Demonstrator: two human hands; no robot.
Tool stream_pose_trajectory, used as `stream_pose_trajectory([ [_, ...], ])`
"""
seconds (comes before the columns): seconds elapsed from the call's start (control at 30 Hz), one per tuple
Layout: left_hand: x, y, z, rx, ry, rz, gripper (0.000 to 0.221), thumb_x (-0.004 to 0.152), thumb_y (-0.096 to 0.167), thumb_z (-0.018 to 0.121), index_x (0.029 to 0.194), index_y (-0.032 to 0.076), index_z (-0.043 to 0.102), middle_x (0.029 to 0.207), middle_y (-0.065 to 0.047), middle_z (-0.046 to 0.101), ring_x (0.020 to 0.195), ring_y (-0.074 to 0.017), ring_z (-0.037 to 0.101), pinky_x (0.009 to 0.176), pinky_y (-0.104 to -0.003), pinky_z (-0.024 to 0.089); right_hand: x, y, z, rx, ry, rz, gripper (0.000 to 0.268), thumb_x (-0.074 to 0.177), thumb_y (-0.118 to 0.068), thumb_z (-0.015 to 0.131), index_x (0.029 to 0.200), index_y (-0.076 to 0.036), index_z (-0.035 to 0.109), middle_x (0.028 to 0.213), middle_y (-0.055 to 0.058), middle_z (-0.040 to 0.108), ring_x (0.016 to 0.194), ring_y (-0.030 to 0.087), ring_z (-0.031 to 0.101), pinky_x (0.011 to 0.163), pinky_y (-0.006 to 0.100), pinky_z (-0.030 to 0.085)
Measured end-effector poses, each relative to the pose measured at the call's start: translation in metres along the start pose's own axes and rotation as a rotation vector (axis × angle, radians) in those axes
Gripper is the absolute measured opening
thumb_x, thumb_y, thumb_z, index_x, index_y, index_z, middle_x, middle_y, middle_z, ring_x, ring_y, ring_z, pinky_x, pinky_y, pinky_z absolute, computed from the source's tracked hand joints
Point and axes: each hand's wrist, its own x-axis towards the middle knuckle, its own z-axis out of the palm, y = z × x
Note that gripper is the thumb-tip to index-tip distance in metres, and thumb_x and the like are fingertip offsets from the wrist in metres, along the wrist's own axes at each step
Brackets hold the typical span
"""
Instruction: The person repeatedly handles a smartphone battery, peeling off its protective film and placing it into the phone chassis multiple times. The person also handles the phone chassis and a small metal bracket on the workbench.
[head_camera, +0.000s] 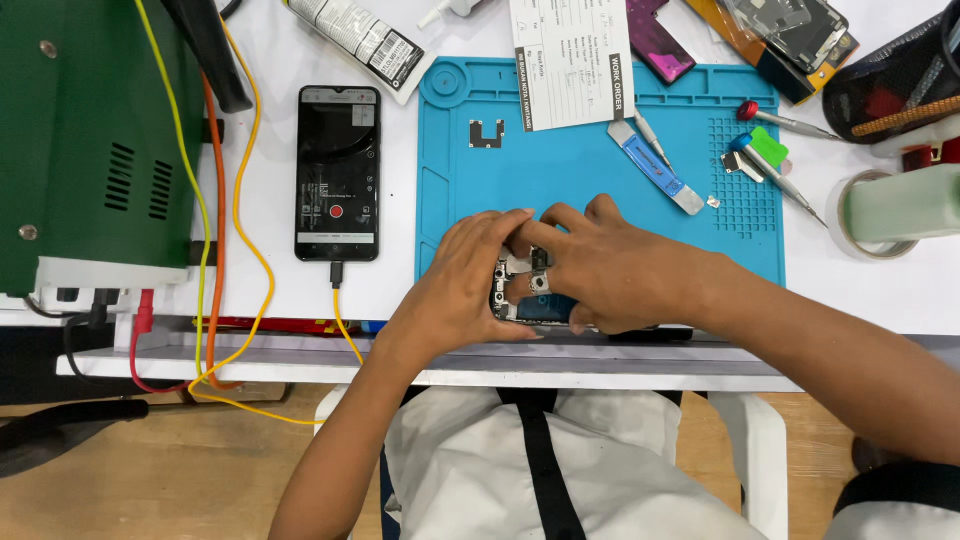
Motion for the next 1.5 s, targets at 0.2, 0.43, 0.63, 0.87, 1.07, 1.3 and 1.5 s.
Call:
stream_pose_trajectory([
  [0.2,-0.003,-0.007,0.008,0.025,0.055,0.005,0.131,0.054,0.045,0.099,0.157,0.006,0.028,0.132,-0.017,0.054,0.135,-0.0366,0.048,0.123,-0.056,0.027,-0.005,-0.023,-0.043,-0.026,-0.164,0.011,0.033,0.084,-0.038,0.08,0.097,-0.008,0.075,0.129,0.012,0.043,0.127,0.04,0.043,0.09,0.054,0.048],
  [0.43,-0.003,-0.006,0.01,0.006,0.057,-0.018,0.126,0.058,0.041,0.099,0.158,0.01,0.028,0.128,-0.011,0.055,0.134,-0.0329,0.048,0.123,-0.053,0.027,-0.02,-0.014,-0.032,0.208,-0.15,-0.054,0.033,0.093,-0.039,0.072,0.108,-0.009,0.066,0.11,0.01,0.062,0.109,0.036,0.064,0.094,0.055,0.048],
  [0.63,-0.004,0.001,0.0,0.048,-0.009,-0.025,0.119,0.063,0.049,0.099,0.154,0.015,0.031,0.146,-0.009,0.051,0.138,-0.0347,0.047,0.119,-0.053,0.033,-0.097,0.024,-0.021,0.628,0.396,-0.142,0.046,0.09,-0.031,0.071,0.131,-0.013,0.061,0.127,0.001,0.074,0.098,0.018,0.078,0.086,0.033,0.061],
  [0.87,-0.002,0.005,-0.003,0.139,-0.033,0.07,0.094,0.069,0.049,0.095,0.144,0.015,0.049,0.138,-0.013,0.049,0.138,-0.0372,0.045,0.12,-0.057,0.032,-0.168,0.05,0.112,1.136,1.213,-0.195,0.064,0.078,-0.013,0.073,0.132,-0.018,0.038,0.105,0.025,0.061,0.111,0.04,0.07,0.101,0.06,0.064],
  [1.07,-0.005,0.021,0.002,0.121,0.07,0.058,0.087,0.075,0.054,0.087,0.145,0.016,0.051,0.153,-0.015,0.043,0.151,-0.0414,0.033,0.123,-0.06,0.033,-0.157,0.01,0.167,1.344,1.494,-0.05,0.072,0.08,-0.016,0.075,0.14,-0.022,0.036,0.113,0.028,0.06,0.11,0.04,0.063,0.105,0.059,0.053],
  [1.3,0.008,0.042,0.016,0.36,0.113,0.204,0.071,0.088,0.054,0.081,0.137,0.009,0.056,0.14,-0.016,0.057,0.134,-0.0398,0.053,0.112,-0.059,0.043,-0.161,-0.016,0.193,1.343,1.651,0.166,0.072,0.079,-0.012,0.072,0.14,-0.023,0.036,0.117,0.027,0.058,0.115,0.041,0.061,0.115,0.059,0.05],
  [1.5,0.026,0.04,0.018,0.66,-0.116,0.18,0.074,0.082,0.071,0.073,0.139,0.027,0.059,0.139,-0.012,0.055,0.124,-0.0362,0.053,0.102,-0.054,0.04,-0.159,-0.007,0.21,1.467,1.697,0.118,0.074,0.081,-0.006,0.069,0.145,-0.026,0.038,0.122,0.025,0.056,0.121,0.039,0.058,0.121,0.056,0.046],
])
